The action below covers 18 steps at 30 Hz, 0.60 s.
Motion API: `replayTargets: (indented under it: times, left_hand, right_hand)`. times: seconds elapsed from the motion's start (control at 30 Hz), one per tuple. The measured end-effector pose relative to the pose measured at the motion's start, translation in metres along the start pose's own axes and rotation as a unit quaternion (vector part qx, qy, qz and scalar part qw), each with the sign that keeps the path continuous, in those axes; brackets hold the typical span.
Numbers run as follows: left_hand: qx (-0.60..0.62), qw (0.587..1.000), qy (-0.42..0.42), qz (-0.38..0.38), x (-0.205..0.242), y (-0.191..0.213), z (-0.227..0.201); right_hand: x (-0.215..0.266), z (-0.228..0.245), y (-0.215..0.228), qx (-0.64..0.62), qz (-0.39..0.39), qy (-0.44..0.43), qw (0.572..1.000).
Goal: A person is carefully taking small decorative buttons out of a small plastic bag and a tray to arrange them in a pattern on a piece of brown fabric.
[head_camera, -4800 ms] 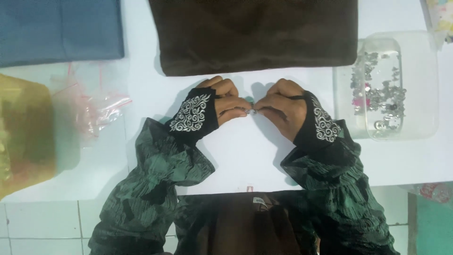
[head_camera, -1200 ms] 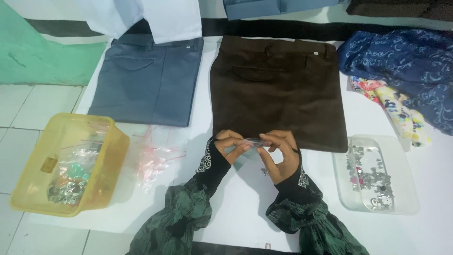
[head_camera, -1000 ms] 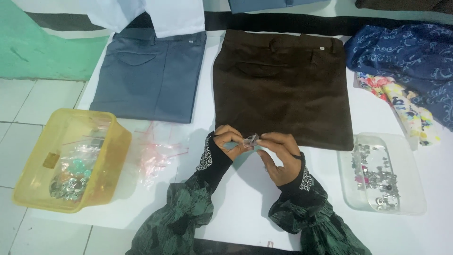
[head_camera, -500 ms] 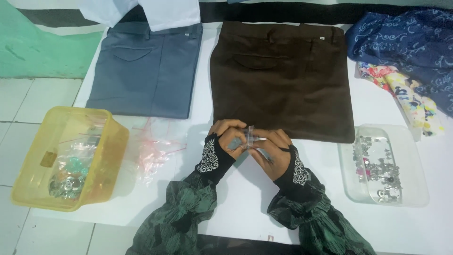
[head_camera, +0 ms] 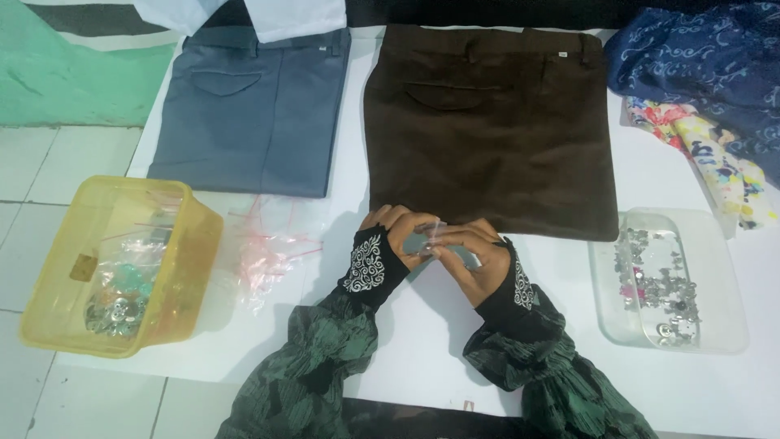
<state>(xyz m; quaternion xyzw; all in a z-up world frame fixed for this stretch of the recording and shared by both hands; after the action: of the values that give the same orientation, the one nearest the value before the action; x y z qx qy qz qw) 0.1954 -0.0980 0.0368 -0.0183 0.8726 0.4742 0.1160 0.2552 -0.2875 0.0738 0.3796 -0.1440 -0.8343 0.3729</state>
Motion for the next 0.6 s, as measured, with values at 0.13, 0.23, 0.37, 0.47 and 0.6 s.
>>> replayTargets:
  times: [0.13,0.23,0.37,0.47,0.6]
  left_hand:
    - [0.067,0.996,0.026,0.046,-0.001,0.007,0.002]
    - [0.022,0.999,0.025,0.027,0.004,0.008,0.014]
    - [-0.165,0.982,-0.026,-0.085,0.003,0.017,-0.01]
    - [-0.196,0.974,-0.068,-0.095,0.001,0.002,-0.012]
    - [-0.173,0.981,-0.081,-0.019,0.004,-0.021,0.014]
  right_hand:
    - [0.002,0.002,0.003,-0.034,-0.016,-0.047,0.998]
    - [0.008,-0.005,0.002,-0.042,-0.018,-0.056,0.997]
    - [0.003,0.003,0.002,0.016,0.008,-0.056,0.998]
    - [0.002,0.003,-0.009,0.039,0.044,-0.034,0.998]
    - [0.001,0.007,-0.014,0.058,0.079,-0.022,0.995]
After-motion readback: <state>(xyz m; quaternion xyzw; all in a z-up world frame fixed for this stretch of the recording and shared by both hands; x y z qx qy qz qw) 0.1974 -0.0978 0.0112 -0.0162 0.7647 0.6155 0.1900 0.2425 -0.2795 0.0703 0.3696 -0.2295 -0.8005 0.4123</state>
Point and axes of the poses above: each hand's wrist, its own x-axis away from the middle knuckle, its own y-axis out of the back of the hand, z = x × y, the point moved 1 cm from there along -x, towards the middle knuckle, and after that the axes turned 14 degrees about z, right-handed, at the moved point
